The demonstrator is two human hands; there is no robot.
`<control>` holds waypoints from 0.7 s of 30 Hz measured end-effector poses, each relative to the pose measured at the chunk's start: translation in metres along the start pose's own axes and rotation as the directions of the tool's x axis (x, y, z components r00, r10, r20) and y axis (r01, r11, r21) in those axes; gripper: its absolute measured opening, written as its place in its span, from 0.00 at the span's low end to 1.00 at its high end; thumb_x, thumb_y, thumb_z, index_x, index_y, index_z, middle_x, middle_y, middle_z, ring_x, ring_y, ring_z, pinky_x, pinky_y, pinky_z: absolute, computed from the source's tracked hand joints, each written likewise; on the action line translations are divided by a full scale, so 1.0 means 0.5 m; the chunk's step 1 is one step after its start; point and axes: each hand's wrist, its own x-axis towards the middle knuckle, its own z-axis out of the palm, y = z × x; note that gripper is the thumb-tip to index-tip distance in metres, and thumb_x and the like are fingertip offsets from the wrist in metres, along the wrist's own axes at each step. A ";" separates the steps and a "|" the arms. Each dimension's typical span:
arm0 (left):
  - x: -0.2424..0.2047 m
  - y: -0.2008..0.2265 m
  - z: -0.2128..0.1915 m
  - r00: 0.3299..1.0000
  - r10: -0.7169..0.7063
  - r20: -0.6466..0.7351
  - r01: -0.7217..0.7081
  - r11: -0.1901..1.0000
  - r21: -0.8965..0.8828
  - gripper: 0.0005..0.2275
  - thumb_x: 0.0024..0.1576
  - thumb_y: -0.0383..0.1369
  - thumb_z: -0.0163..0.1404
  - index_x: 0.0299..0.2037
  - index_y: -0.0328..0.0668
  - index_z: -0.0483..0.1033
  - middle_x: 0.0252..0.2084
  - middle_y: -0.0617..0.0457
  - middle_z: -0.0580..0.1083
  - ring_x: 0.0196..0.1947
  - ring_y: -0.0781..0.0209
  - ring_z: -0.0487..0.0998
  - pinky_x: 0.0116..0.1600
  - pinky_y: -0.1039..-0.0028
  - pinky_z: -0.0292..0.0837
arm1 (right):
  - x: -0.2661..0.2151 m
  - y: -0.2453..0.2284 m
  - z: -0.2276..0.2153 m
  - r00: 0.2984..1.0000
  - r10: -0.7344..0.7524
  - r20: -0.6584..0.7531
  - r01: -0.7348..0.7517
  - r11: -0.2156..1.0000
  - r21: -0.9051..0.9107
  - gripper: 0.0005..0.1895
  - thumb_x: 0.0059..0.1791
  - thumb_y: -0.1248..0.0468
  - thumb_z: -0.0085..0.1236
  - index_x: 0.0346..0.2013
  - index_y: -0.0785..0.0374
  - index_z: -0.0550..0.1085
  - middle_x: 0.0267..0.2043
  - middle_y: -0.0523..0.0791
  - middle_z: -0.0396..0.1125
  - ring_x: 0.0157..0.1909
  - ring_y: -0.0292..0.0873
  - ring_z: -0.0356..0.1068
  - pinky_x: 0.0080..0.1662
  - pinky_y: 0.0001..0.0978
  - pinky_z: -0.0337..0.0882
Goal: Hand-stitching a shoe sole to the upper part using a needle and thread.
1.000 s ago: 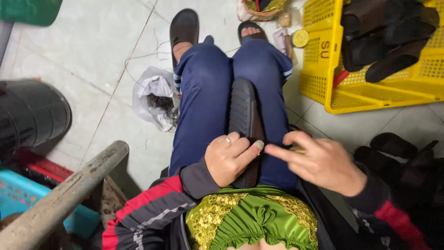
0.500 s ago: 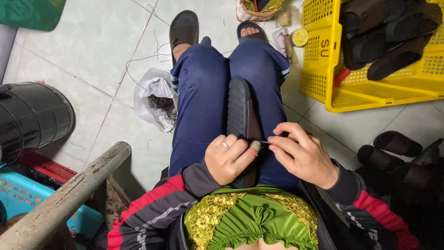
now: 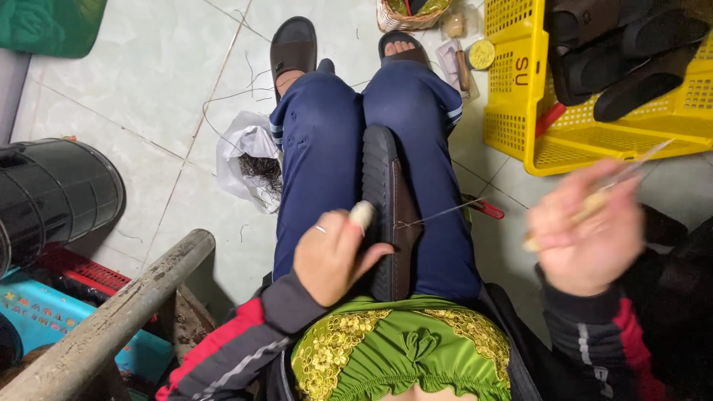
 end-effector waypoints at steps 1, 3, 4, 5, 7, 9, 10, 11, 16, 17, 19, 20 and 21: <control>0.003 0.003 -0.015 0.966 -0.198 0.167 0.170 0.971 0.166 0.24 0.52 0.47 0.54 0.50 0.32 0.69 0.32 0.49 0.63 0.25 0.56 0.65 0.28 0.72 0.62 | -0.001 -0.022 -0.013 0.990 -0.043 -0.131 0.060 0.989 0.132 0.13 0.59 0.55 0.43 0.57 0.52 0.66 0.32 0.40 0.64 0.19 0.30 0.53 0.23 0.20 0.54; 0.000 0.005 -0.030 0.950 -0.211 0.230 0.189 0.976 0.111 0.16 0.53 0.41 0.53 0.39 0.34 0.70 0.32 0.48 0.63 0.25 0.53 0.66 0.30 0.69 0.63 | 0.008 -0.006 0.029 0.997 -0.065 -0.038 0.064 0.998 -0.021 0.12 0.53 0.60 0.44 0.49 0.58 0.69 0.39 0.45 0.67 0.19 0.32 0.59 0.22 0.20 0.60; -0.003 0.005 -0.038 0.930 -0.222 0.292 0.214 0.975 0.060 0.11 0.54 0.36 0.53 0.29 0.36 0.70 0.31 0.46 0.62 0.25 0.50 0.67 0.32 0.67 0.65 | 0.014 0.003 0.050 0.996 -0.070 0.058 0.079 0.982 -0.170 0.11 0.47 0.65 0.46 0.41 0.63 0.72 0.46 0.49 0.70 0.19 0.34 0.65 0.22 0.20 0.66; -0.002 0.003 -0.037 0.929 -0.225 0.293 0.216 0.974 0.062 0.11 0.54 0.36 0.53 0.29 0.36 0.70 0.31 0.46 0.62 0.25 0.50 0.67 0.32 0.67 0.65 | 0.010 0.022 0.065 0.996 -0.067 0.058 0.076 0.983 -0.168 0.11 0.47 0.65 0.46 0.41 0.63 0.72 0.46 0.49 0.70 0.19 0.34 0.65 0.22 0.20 0.66; 0.002 -0.005 -0.035 0.895 -0.173 0.411 0.364 0.817 -0.447 0.10 0.59 0.37 0.47 0.30 0.40 0.74 0.30 0.51 0.63 0.26 0.39 0.70 0.29 0.61 0.68 | 0.007 0.060 0.095 0.951 0.150 0.271 0.175 0.461 -0.870 0.30 0.40 0.52 0.60 0.53 0.63 0.69 0.45 0.50 0.72 0.45 0.50 0.73 0.39 0.37 0.75; 0.021 -0.017 -0.033 0.924 -0.161 0.348 0.351 0.721 -0.598 0.09 0.59 0.35 0.47 0.32 0.40 0.76 0.37 0.48 0.65 0.35 0.42 0.72 0.40 0.60 0.67 | -0.012 0.089 0.078 0.939 0.149 0.311 0.214 0.455 -0.864 0.27 0.40 0.59 0.61 0.53 0.62 0.70 0.32 0.47 0.70 0.31 0.46 0.70 0.30 0.36 0.73; 0.031 -0.024 -0.030 0.947 -0.157 0.282 0.318 0.602 -0.732 0.09 0.59 0.34 0.46 0.34 0.40 0.78 0.45 0.44 0.68 0.43 0.44 0.73 0.52 0.60 0.67 | -0.021 0.103 0.069 0.926 0.148 0.348 0.251 0.447 -0.859 0.26 0.39 0.66 0.62 0.52 0.62 0.71 0.20 0.44 0.68 0.16 0.43 0.67 0.21 0.35 0.71; 0.047 -0.029 -0.033 0.946 -0.161 0.283 0.321 0.598 -0.734 0.09 0.59 0.34 0.46 0.34 0.40 0.78 0.45 0.44 0.68 0.43 0.44 0.73 0.52 0.60 0.67 | -0.023 0.098 0.074 0.926 0.154 0.346 0.247 0.446 -0.860 0.26 0.39 0.66 0.62 0.52 0.62 0.71 0.20 0.44 0.68 0.16 0.43 0.67 0.21 0.35 0.71; 0.157 -0.048 -0.042 0.919 -0.275 0.283 0.366 0.325 -0.872 0.12 0.60 0.34 0.44 0.27 0.36 0.74 0.23 0.47 0.72 0.26 0.61 0.70 0.38 0.73 0.67 | -0.011 0.095 0.103 0.969 0.071 0.235 0.141 0.622 -0.770 0.08 0.39 0.73 0.58 0.31 0.65 0.79 0.12 0.39 0.61 0.13 0.34 0.63 0.18 0.24 0.65; 0.163 -0.067 -0.010 0.918 -0.280 0.281 0.366 0.324 -0.872 0.12 0.60 0.34 0.44 0.27 0.36 0.74 0.23 0.47 0.72 0.26 0.61 0.70 0.38 0.73 0.67 | 0.000 0.103 0.105 0.969 0.075 0.237 0.141 0.622 -0.770 0.08 0.39 0.73 0.58 0.31 0.65 0.79 0.12 0.39 0.61 0.13 0.34 0.63 0.18 0.24 0.65; 0.177 -0.106 0.055 0.828 -0.476 0.297 0.314 -0.046 -0.948 0.15 0.63 0.33 0.41 0.40 0.21 0.74 0.17 0.58 0.55 0.18 0.72 0.57 0.26 0.87 0.57 | 0.022 0.117 0.109 0.959 0.051 0.278 0.190 0.614 -0.766 0.08 0.40 0.74 0.55 0.32 0.66 0.79 0.12 0.41 0.64 0.12 0.34 0.61 0.18 0.23 0.63; 0.177 -0.108 0.048 0.829 -0.474 0.297 0.313 -0.046 -0.949 0.15 0.63 0.33 0.41 0.40 0.21 0.74 0.17 0.58 0.55 0.18 0.72 0.57 0.26 0.87 0.57 | 0.022 0.113 0.110 0.959 0.049 0.278 0.191 0.613 -0.767 0.08 0.40 0.74 0.55 0.32 0.66 0.79 0.12 0.41 0.64 0.12 0.34 0.61 0.18 0.23 0.63; 0.177 -0.108 0.041 0.830 -0.456 0.321 0.344 -0.034 -0.938 0.16 0.63 0.33 0.41 0.39 0.22 0.75 0.16 0.56 0.58 0.18 0.71 0.61 0.24 0.87 0.57 | 0.022 0.108 0.111 0.948 0.057 0.313 0.229 0.564 -0.793 0.08 0.41 0.74 0.55 0.33 0.65 0.78 0.15 0.43 0.66 0.14 0.39 0.65 0.19 0.26 0.65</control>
